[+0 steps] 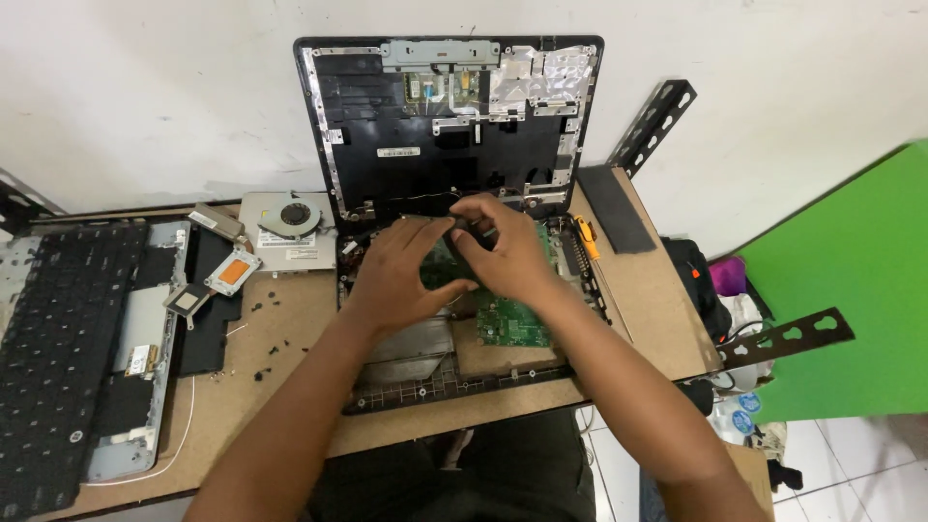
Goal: Disassembling a laptop by removing the cooling fan and the motherboard from the chassis
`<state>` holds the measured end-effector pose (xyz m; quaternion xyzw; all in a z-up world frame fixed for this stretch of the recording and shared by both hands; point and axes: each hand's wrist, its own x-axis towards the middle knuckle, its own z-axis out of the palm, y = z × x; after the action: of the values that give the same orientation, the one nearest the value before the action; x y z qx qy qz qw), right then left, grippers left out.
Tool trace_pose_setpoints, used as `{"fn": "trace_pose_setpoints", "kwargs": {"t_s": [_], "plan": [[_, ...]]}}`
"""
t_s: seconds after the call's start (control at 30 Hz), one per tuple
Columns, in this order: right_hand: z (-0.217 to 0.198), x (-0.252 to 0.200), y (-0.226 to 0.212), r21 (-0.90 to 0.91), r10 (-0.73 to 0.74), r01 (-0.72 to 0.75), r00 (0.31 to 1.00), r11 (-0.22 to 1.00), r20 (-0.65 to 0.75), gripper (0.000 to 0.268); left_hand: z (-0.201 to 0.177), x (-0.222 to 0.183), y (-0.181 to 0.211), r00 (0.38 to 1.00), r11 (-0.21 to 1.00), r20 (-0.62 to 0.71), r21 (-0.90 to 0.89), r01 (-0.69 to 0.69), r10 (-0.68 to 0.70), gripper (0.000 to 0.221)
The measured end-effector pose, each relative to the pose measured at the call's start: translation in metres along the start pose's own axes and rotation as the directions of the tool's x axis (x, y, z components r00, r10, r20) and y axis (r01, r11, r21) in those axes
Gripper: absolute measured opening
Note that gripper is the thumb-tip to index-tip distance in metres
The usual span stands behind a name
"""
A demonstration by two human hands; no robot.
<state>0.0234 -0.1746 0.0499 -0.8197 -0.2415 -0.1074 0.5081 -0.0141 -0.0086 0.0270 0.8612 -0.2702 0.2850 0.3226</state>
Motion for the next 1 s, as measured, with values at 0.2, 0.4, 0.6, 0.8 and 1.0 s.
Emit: {"fn": "trace_pose_setpoints", "kwargs": {"t_s": [0.2, 0.4, 0.6, 0.8, 1.0], "plan": [[0.010, -0.001, -0.013, 0.063, -0.029, 0.028, 0.999, 0.998, 0.028, 0.032, 0.008, -0.005, -0.018, 0.998, 0.996, -0.057, 0.084, -0.018, 0.023, 0.062], [0.005, -0.001, -0.006, -0.043, -0.029, 0.033, 0.996, 0.999, 0.081, 0.039, 0.008, -0.006, -0.021, 0.998, 0.996, -0.058, 0.084, -0.034, 0.039, 0.058], [-0.003, -0.003, -0.020, 0.032, 0.026, -0.032, 0.985, 0.999, 0.171, 0.036, -0.001, -0.002, -0.009, 0.997, 0.997, -0.060, -0.061, 0.044, -0.047, 0.050], [-0.007, -0.006, -0.028, 0.051, 0.023, -0.035, 0.972, 0.998, 0.232, 0.034, -0.002, -0.001, -0.004, 0.997, 0.986, -0.011, -0.149, 0.079, -0.081, 0.043], [-0.013, -0.011, -0.039, 0.109, -0.060, 0.030, 0.959, 0.994, 0.276, 0.038, -0.004, 0.002, -0.002, 0.995, 0.975, -0.031, -0.203, 0.089, -0.097, 0.032]]}}
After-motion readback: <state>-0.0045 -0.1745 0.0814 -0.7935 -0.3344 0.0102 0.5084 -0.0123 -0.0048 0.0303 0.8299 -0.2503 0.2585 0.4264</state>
